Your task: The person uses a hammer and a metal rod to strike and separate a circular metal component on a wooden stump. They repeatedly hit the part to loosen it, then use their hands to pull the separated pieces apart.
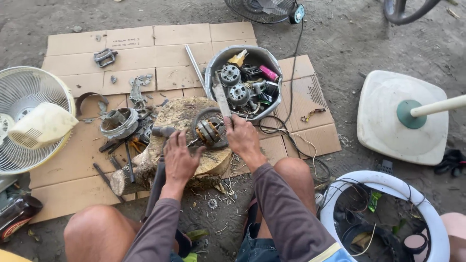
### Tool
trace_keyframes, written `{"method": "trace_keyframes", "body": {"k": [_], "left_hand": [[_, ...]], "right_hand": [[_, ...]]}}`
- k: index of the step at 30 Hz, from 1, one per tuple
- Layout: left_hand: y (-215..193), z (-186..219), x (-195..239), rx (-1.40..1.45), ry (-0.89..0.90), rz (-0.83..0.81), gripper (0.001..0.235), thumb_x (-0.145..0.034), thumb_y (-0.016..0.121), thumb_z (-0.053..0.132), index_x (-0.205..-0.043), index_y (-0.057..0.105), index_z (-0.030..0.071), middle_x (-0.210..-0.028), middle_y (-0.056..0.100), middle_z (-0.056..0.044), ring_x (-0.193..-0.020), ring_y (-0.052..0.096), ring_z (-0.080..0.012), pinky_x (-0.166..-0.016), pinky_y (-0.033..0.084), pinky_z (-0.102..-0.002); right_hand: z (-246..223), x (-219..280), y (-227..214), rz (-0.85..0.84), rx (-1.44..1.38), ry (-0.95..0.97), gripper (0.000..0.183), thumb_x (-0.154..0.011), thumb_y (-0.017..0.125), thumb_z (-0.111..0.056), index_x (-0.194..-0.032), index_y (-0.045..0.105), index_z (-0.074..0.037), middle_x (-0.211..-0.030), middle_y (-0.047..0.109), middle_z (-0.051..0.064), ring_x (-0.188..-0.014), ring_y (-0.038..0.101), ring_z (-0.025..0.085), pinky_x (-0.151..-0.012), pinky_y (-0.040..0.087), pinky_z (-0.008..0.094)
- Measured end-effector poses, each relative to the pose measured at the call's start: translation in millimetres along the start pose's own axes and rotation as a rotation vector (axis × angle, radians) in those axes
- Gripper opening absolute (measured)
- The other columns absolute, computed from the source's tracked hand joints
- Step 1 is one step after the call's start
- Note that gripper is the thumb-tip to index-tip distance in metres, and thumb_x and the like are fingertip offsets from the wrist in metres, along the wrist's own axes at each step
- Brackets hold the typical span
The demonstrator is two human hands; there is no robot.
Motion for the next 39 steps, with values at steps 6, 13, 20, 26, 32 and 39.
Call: {"method": "trace_keyframes", "body": {"k": [6, 13, 20, 26, 32, 39], "left_hand": [[58, 12, -25, 0.141, -0.001, -0.208, 0.111, -0.082, 0.077, 0.059, -0.16, 0.018, 0.005, -0.154, 0.037, -0.033, -0.143, 0.043, -0.0445, -0.12, 0.031, -0.064], [65, -9, -30, 0.394, -0.193, -0.293, 0.103, -0.087, 0.069, 0.068, -0.158, 0.03, 0.004, -0.152, 0.044, -0.027, -0.146, 0.041, -0.0393, -0.119, 0.033, -0.056], [50, 1, -28, 0.455, -0.165, -0.352, 0.095, -0.089, 0.073, 0.054, -0.156, 0.033, 0.001, -0.149, 0.047, -0.03, -0.143, 0.044, -0.0433, -0.121, 0.034, -0.056], [40, 11, -26, 0.464, -0.141, -0.355, 0.084, -0.091, 0.076, 0.036, -0.153, 0.035, -0.003, -0.141, 0.048, -0.033, -0.138, 0.048, -0.0475, -0.119, 0.038, -0.056], [70, -10, -37, 0.462, -0.136, -0.372, 0.088, -0.087, 0.081, 0.032, -0.154, 0.035, -0.002, -0.14, 0.047, -0.032, -0.136, 0.05, -0.0486, -0.117, 0.041, -0.056], [59, -13, -38, 0.348, -0.094, -0.39, 0.087, -0.088, 0.079, 0.027, -0.156, 0.032, 0.001, -0.143, 0.047, -0.031, -0.137, 0.049, -0.0478, -0.117, 0.041, -0.059]], "right_hand": [[3, 1, 0, -0.098, 0.077, 0.006, 0.048, -0.1, 0.043, -0.057, -0.101, 0.07, -0.018, -0.092, 0.075, 0.022, -0.103, 0.069, 0.048, -0.089, 0.052, 0.063], [-14, 7, -2, -0.173, 0.075, -0.098, 0.041, -0.101, 0.045, -0.046, -0.1, 0.067, -0.012, -0.089, 0.073, 0.027, -0.098, 0.069, 0.051, -0.087, 0.053, 0.065], [-8, 12, 34, -0.235, 0.249, -0.29, 0.031, -0.104, 0.043, -0.036, -0.104, 0.058, -0.01, -0.082, 0.07, 0.033, -0.087, 0.071, 0.054, -0.083, 0.054, 0.064], [5, 11, 57, -0.24, 0.322, -0.31, 0.029, -0.103, 0.04, -0.039, -0.104, 0.055, -0.015, -0.076, 0.07, 0.03, -0.085, 0.073, 0.052, -0.08, 0.055, 0.063], [32, 0, 86, -0.179, 0.468, -0.417, 0.023, -0.104, 0.037, -0.034, -0.102, 0.05, -0.015, -0.07, 0.069, 0.025, -0.074, 0.075, 0.047, -0.072, 0.058, 0.058], [47, -1, 110, -0.157, 0.691, -0.422, 0.017, -0.098, 0.029, -0.015, -0.104, 0.045, -0.015, -0.071, 0.073, 0.018, -0.072, 0.077, 0.039, -0.072, 0.058, 0.053]]}}
Point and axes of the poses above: each hand's wrist, its own x-axis away from the middle knuckle, its own y-axis out of the palm, z = x × y, the point moved 8 cm from there along -x, towards the middle knuckle
